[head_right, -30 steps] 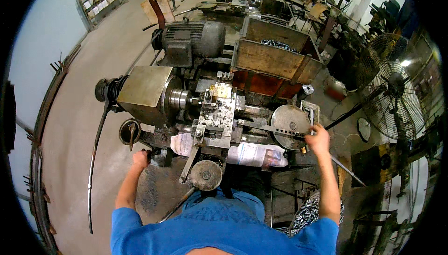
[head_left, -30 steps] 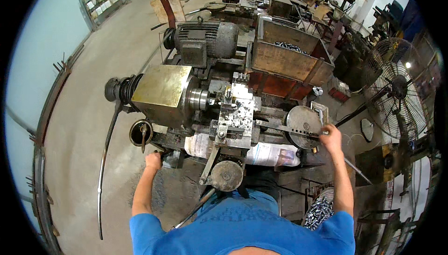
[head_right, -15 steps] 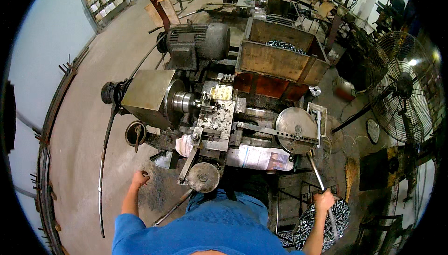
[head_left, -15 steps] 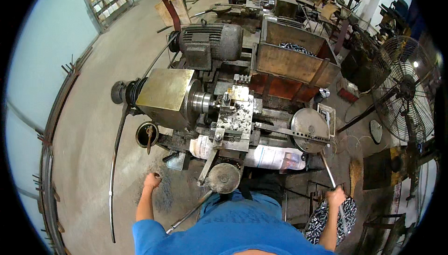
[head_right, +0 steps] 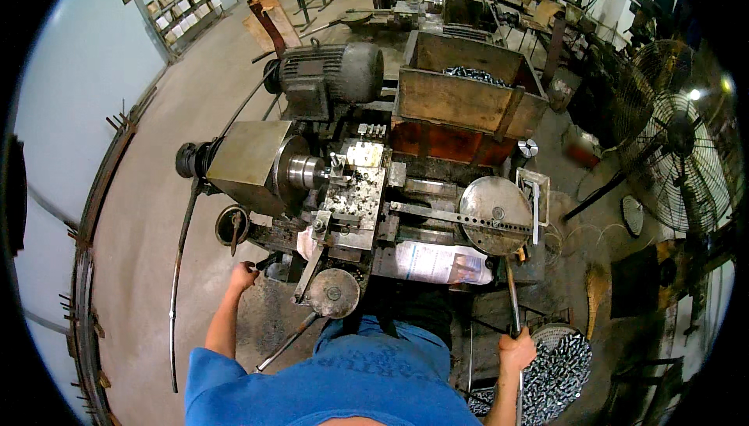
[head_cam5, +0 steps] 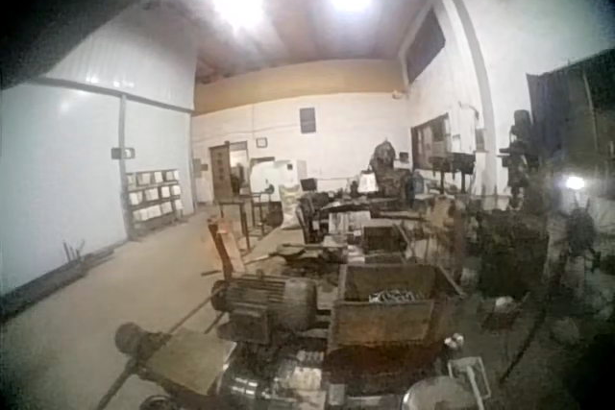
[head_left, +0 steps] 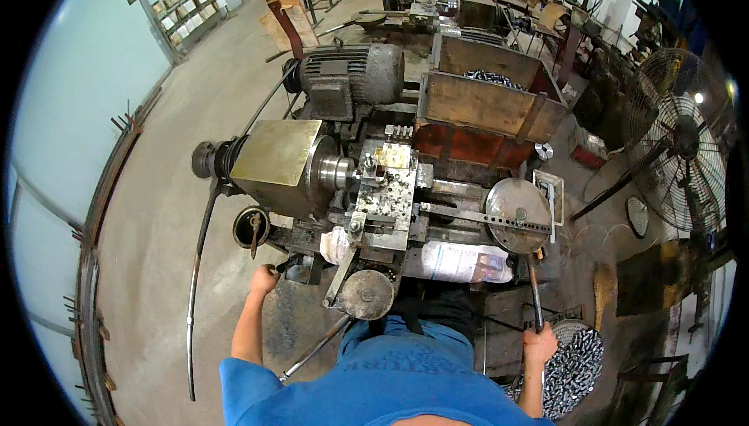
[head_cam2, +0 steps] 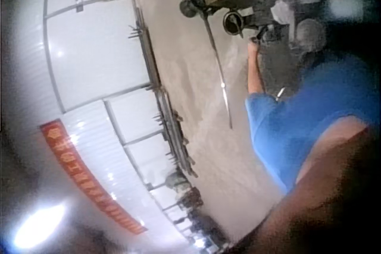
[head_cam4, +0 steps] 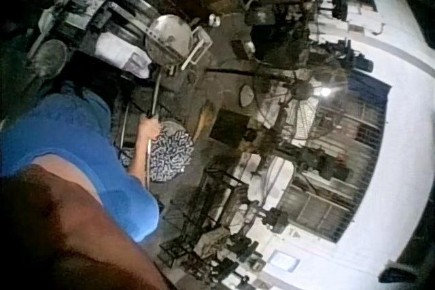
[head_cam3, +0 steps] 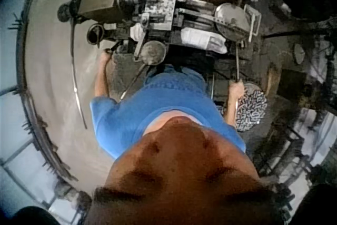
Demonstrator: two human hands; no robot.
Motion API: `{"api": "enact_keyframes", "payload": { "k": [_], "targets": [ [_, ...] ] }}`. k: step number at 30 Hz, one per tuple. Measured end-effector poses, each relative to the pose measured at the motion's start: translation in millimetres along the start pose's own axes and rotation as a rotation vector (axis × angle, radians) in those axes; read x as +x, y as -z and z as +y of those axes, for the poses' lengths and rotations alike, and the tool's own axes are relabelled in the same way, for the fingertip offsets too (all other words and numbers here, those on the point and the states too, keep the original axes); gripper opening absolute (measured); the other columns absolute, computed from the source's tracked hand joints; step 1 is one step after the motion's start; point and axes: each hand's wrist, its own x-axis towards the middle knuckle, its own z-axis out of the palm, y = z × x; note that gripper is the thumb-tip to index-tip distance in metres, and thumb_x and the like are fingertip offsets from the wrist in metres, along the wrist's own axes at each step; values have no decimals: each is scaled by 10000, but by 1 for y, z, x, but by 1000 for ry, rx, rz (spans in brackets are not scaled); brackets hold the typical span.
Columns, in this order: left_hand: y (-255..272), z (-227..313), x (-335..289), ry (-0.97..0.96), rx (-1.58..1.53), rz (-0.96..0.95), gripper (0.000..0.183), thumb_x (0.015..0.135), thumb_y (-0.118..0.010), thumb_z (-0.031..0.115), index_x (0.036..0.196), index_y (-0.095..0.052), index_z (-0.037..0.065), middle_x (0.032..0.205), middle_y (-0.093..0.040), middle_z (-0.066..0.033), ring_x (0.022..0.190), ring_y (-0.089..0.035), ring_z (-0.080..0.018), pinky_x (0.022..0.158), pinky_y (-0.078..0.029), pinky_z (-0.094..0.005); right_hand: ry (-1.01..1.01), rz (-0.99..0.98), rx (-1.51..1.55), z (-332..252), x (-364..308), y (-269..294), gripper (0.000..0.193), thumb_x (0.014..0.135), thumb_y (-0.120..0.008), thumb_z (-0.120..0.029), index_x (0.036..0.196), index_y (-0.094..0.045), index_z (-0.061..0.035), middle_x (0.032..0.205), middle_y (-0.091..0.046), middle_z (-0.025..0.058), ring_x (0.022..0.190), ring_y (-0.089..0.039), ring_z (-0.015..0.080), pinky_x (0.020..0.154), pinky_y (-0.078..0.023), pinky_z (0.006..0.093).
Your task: The person places small metal pieces into a bending machine, pulls a lever to shape them, and places the finished parts into a container.
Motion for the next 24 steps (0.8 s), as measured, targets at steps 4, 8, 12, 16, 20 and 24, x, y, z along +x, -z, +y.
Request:
{"api": "enact_keyframes", "payload": {
  "k": [4,8,12,16,20,24],
  "targets": [
    [2,25,-7,-103,241,58,474,716,-662,300,1138,-575,103,1000,-625,-175,930,-598,-317,789,-484,-387,-44,-47,-80,17,50,6,374,622,-619,-311,860,-548,-31,730,-617,200,677,-605,374,622,-480,458],
    [-1,49,-4,-266,339,109,359,730,-650,333,1011,-616,110,901,-642,-168,861,-615,-327,741,-496,-398,201,248,-224,93,158,-37,304,590,-650,-232,834,-579,-63,792,-610,138,751,-596,341,632,-484,426],
    [-47,46,6,-285,442,324,380,761,-604,423,754,-590,43,712,-626,-183,686,-623,-339,640,-508,-419,-63,93,-250,41,234,-6,460,698,-602,-214,1142,-550,-104,1080,-570,136,1074,-497,302,932,-356,460],
    [-124,10,17,-15,224,393,396,792,-556,430,834,-581,36,811,-636,-189,741,-628,-348,653,-503,-435,22,122,-143,6,236,-10,502,662,-594,-126,1157,-535,-61,1088,-567,164,1089,-488,314,984,-318,446],
    [-66,20,18,-212,372,71,416,765,-588,414,942,-559,39,829,-637,-186,781,-627,-348,696,-496,-449,125,99,-33,9,217,2,578,613,-575,-68,1188,-521,-42,1126,-557,187,1096,-485,334,1006,-305,425],
    [-61,8,19,-237,503,102,423,747,-622,411,998,-561,75,859,-641,-178,855,-621,-326,720,-495,-427,312,182,241,-47,202,42,519,592,-607,-95,1101,-581,0,1099,-575,213,1044,-526,352,944,-384,386]
  ]
}}
